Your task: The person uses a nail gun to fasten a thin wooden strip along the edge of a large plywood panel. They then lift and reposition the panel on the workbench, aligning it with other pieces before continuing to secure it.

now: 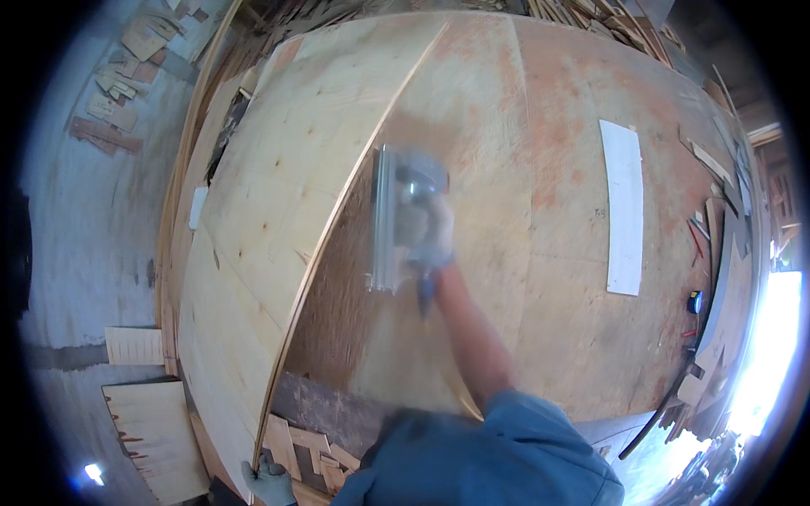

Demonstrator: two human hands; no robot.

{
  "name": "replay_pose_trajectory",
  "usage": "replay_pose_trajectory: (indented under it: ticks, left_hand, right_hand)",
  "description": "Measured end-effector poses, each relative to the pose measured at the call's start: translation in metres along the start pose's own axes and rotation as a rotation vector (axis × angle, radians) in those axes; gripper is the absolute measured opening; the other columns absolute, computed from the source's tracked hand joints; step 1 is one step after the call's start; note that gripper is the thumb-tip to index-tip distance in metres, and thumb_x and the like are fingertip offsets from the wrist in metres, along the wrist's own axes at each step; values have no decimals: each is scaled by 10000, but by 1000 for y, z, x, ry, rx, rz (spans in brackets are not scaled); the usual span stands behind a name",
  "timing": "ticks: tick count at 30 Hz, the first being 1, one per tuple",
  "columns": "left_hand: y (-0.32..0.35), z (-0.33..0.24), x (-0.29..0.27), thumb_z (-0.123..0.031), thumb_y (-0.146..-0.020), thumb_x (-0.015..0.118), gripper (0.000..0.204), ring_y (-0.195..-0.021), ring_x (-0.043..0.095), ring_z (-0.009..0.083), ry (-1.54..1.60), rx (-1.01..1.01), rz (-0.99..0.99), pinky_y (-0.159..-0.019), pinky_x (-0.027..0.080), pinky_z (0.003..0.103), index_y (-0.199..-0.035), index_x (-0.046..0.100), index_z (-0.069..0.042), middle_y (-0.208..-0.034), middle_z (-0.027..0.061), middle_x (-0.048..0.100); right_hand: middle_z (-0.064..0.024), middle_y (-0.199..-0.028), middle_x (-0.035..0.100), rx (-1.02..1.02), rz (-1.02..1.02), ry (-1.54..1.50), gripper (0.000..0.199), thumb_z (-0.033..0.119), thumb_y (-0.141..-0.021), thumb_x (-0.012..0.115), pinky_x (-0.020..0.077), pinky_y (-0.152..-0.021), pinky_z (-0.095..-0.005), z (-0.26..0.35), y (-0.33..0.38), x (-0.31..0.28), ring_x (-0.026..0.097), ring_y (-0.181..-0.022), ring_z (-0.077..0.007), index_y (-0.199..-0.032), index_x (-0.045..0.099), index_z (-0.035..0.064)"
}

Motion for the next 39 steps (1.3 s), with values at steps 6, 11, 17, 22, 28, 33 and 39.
replay_pose_trajectory:
  ticks: [6,11,17,22,28,33,39]
  left_hand:
    - [-10,6,-11,-375,-961,504,469,-752,526,207,739,-469,83,-787,416,361,-1207,547,22,-870,74,578]
    - [-6,6,-15,-327,-992,449,462,-955,598,245,1258,-827,39,-1001,440,418,-1288,515,23,-1064,106,629]
    - [-19,6,-21,-326,-990,436,465,-1028,567,232,1225,-774,64,-1025,416,425,-1326,480,-8,-1150,91,583]
    - [-24,5,-18,-325,-987,424,472,-1089,541,222,1216,-764,65,-1046,397,430,-1358,450,-33,-1221,79,545]
    - [-25,8,-17,-324,-984,410,487,-1163,509,209,1204,-760,63,-1070,373,436,-1397,415,-64,-1307,64,499]
    - [-25,8,-21,-323,-982,399,504,-1224,483,199,1229,-759,73,-1090,353,442,-1429,386,-90,-1378,52,461]
    - [-23,5,-28,-322,-979,385,529,-1298,451,186,1278,-785,136,-1114,329,448,-1467,350,-120,-1464,37,415]
  right_hand:
    - [4,-832,561,109,311,-115,357,361,-934,536,467,-580,-243,39,-17,-8,554,-691,-105,-1108,567,50]
    - [34,-696,533,188,282,-184,332,402,-919,558,420,-454,-220,70,-24,-17,513,-546,-91,-1023,597,88]
    - [6,-710,515,75,226,-215,385,380,-937,537,421,-466,-239,91,-51,-39,487,-548,-108,-1049,561,13]
    - [-1,-731,505,164,374,-354,432,357,-938,554,408,-480,-235,103,-94,-36,491,-601,-105,-1103,511,-40]
    - [44,-666,389,168,427,-452,328,306,-957,531,328,-450,-214,90,-117,-15,387,-545,-69,-1039,522,-12]
    - [70,-636,335,214,523,-551,261,234,-976,482,280,-410,-194,81,-124,12,338,-503,-33,-1012,525,-21]
    - [61,-638,369,181,508,-561,260,238,-959,500,308,-411,-197,72,-126,28,365,-502,-42,-989,540,-18]
Point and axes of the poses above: each hand's wrist, its own y-axis away from the middle knuckle, its own x-axis out of the palm, z = x × y, the point moved 4 cm from there along -y, towards the middle knuckle
